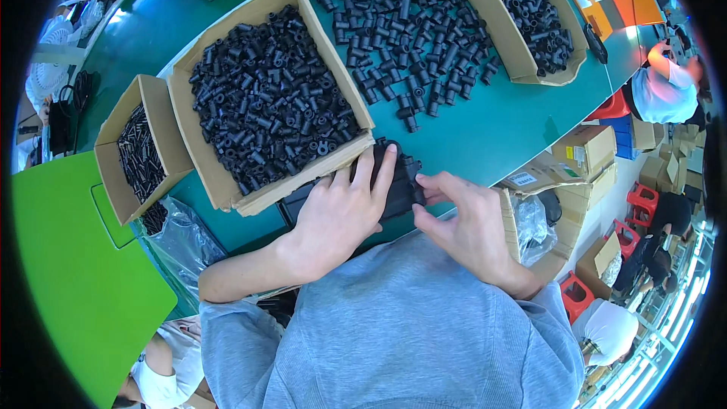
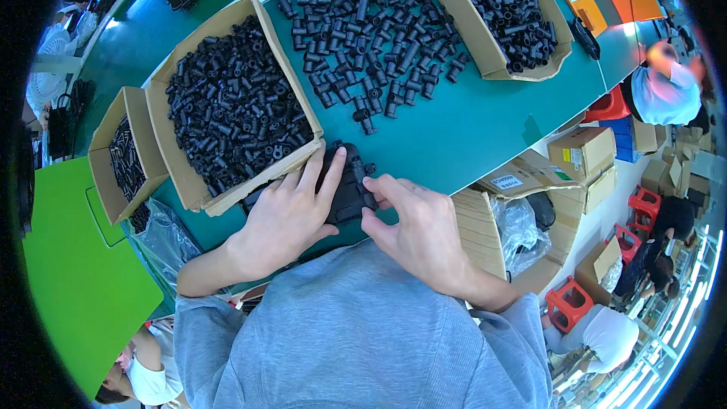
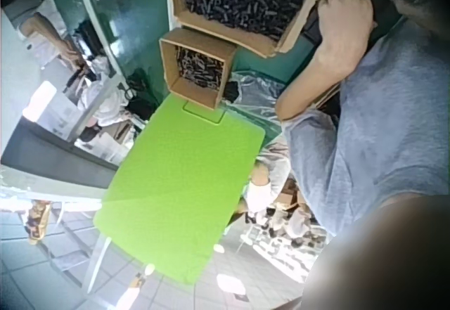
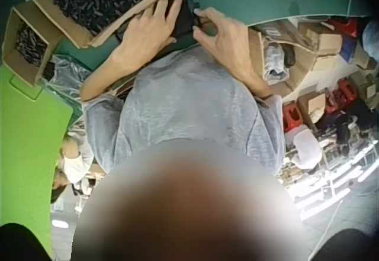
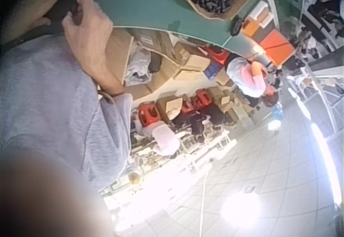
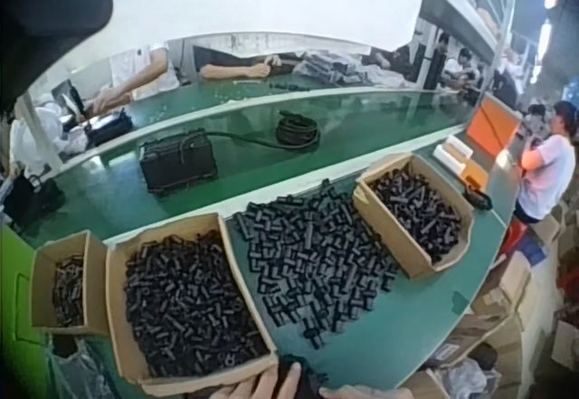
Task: Assembling small plastic connectors and placing them into a black housing.
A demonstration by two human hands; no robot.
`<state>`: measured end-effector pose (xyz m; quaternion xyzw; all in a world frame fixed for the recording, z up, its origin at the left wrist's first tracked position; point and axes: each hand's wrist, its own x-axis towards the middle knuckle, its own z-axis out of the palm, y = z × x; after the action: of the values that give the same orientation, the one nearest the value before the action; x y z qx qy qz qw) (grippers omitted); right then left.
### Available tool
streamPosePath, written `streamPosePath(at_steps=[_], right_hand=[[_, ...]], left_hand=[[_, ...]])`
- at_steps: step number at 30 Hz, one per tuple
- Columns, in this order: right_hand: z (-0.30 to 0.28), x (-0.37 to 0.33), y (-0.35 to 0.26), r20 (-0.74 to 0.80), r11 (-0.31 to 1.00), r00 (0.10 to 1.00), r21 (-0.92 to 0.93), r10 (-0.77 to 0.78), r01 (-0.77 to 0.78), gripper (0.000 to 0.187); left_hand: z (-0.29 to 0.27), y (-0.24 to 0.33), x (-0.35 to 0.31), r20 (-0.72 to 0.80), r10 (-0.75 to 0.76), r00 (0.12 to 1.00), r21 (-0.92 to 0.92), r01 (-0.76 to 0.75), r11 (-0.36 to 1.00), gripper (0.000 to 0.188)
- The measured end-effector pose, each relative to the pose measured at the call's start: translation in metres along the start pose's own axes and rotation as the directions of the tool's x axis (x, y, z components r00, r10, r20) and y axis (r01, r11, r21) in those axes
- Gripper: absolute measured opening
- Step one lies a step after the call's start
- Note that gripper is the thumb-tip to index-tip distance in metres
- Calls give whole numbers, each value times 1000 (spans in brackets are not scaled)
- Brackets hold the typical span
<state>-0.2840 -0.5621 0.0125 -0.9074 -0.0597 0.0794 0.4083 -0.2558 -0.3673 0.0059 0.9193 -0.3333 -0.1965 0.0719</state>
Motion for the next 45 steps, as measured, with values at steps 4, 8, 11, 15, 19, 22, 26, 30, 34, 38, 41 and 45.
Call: streamPosePath(at_steps=[4, 8, 11, 15, 19, 22, 26, 30, 34, 38, 41, 45], right_hand=[[5, -5, 5, -39, 999, 999, -32, -33, 32, 33], [6, -2, 11, -43, 986, 994, 139, 97, -90, 33], [5, -1, 11, -12, 963, 986, 218, 164, -158, 32], [2, -1, 9, 27, 950, 976, 221, 218, -218, 33], [-1, -1, 8, 54, 937, 969, 246, 243, -249, 38], [-4, 2, 9, 129, 914, 950, 263, 284, -309, 37], [-5, 3, 10, 196, 907, 938, 260, 287, -332, 35], [-5, 2, 10, 190, 925, 941, 208, 281, -318, 31], [-3, 2, 10, 187, 929, 949, 225, 254, -293, 28], [-2, 3, 8, 185, 941, 958, 221, 218, -257, 27], [-3, 3, 6, 179, 961, 965, 165, 192, -222, 28], [-1, 3, 7, 131, 979, 982, 131, 136, -153, 38]], left_hand=[[-7, -6, -1, -26, 97, 995, -4, -97, 995, 102], [-6, -15, -1, -68, 129, 989, -175, -139, 975, 86], [6, -20, 10, -175, 189, 966, -292, -234, 927, 75], [25, -26, 25, -426, 253, 869, -341, -413, 845, 53], [39, -23, 29, -533, 155, 832, -446, -432, 784, 40], [43, -20, 30, -599, 90, 796, -450, -428, 784, 35], [42, -17, 28, -573, 65, 817, -495, -408, 767, 29], [39, -18, 29, -529, 64, 846, -561, -405, 722, 27], [36, -25, 32, -486, 73, 871, -649, -416, 638, 27], [32, -27, 31, -380, 48, 924, -735, -333, 590, 27], [30, -29, 32, -391, 81, 917, -747, -367, 555, 28], [32, -31, 33, -382, 99, 919, -729, -365, 579, 31]])
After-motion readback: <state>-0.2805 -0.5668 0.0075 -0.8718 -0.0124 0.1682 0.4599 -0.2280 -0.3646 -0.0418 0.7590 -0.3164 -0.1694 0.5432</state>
